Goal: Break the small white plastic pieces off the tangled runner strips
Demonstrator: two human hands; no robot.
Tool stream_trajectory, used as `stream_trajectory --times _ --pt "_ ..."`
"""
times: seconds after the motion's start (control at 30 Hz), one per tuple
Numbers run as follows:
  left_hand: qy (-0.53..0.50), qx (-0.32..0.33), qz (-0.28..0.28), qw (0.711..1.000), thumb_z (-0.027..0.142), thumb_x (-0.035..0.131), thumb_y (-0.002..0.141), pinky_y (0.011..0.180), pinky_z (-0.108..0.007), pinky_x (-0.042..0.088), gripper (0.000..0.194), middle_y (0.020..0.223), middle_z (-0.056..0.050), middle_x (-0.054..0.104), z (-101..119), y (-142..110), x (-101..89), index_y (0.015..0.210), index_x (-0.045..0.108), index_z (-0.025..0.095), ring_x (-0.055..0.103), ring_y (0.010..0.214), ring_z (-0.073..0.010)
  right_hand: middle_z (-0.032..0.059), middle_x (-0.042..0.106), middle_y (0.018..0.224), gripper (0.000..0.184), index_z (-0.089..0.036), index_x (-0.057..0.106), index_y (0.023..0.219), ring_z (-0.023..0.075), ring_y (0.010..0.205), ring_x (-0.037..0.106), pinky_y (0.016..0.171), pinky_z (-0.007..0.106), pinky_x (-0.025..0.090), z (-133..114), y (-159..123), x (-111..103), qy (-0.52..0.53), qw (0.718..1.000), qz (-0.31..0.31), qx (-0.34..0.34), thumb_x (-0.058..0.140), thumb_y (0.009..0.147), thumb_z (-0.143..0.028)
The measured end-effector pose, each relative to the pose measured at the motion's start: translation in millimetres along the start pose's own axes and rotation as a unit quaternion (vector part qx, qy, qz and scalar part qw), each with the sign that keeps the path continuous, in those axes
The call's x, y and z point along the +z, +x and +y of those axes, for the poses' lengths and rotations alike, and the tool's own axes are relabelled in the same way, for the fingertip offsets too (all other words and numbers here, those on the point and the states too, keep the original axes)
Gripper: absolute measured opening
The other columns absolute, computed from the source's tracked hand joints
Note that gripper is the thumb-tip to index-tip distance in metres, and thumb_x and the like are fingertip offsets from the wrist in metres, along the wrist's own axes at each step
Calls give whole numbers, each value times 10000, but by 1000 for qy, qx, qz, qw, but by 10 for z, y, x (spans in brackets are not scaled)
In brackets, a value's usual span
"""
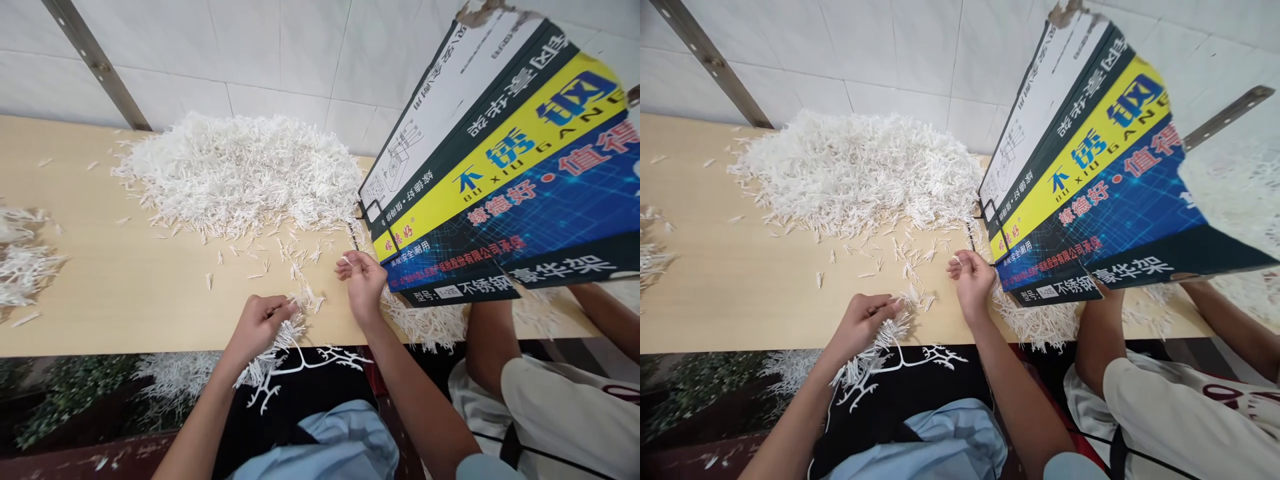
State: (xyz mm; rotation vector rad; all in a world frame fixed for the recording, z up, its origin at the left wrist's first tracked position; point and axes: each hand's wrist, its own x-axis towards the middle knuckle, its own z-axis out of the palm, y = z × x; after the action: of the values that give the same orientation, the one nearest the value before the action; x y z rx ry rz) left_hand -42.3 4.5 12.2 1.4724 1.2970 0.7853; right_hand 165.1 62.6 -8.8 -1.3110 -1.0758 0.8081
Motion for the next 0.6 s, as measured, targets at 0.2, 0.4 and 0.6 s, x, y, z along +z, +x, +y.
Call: stream_trajectory --times 0.2,0.4,0.6 --pt "-48 -18 -12 999 419 574 910 549 -275 203 395 559 48 316 -16 37 -17 604 526 173 291 564 -108 66 747 881 207 -188 699 1036 166 704 698 668 289 582 23 33 32 -81 991 -100 -44 605 974 -362" --pt "-57 -27 -2 998 418 565 889 553 -279 219 390 556 43 321 42 68 -1 587 511 178 302 565 -116 132 638 1383 298 -231 692 1226 292 1269 606 951 434 581 -172 -24 -40 -131 952 -193 -197 580 954 -282" --pt "-38 -13 17 999 389 551 883 558 -280 213 405 556 47 287 62 74 23 560 407 190 287 570 -113 97 701 1316 390 -286 677 1296 314 1258 614 1060 549 522 -254 -154 -40 -158 875 -294 -351 666 911 -223"
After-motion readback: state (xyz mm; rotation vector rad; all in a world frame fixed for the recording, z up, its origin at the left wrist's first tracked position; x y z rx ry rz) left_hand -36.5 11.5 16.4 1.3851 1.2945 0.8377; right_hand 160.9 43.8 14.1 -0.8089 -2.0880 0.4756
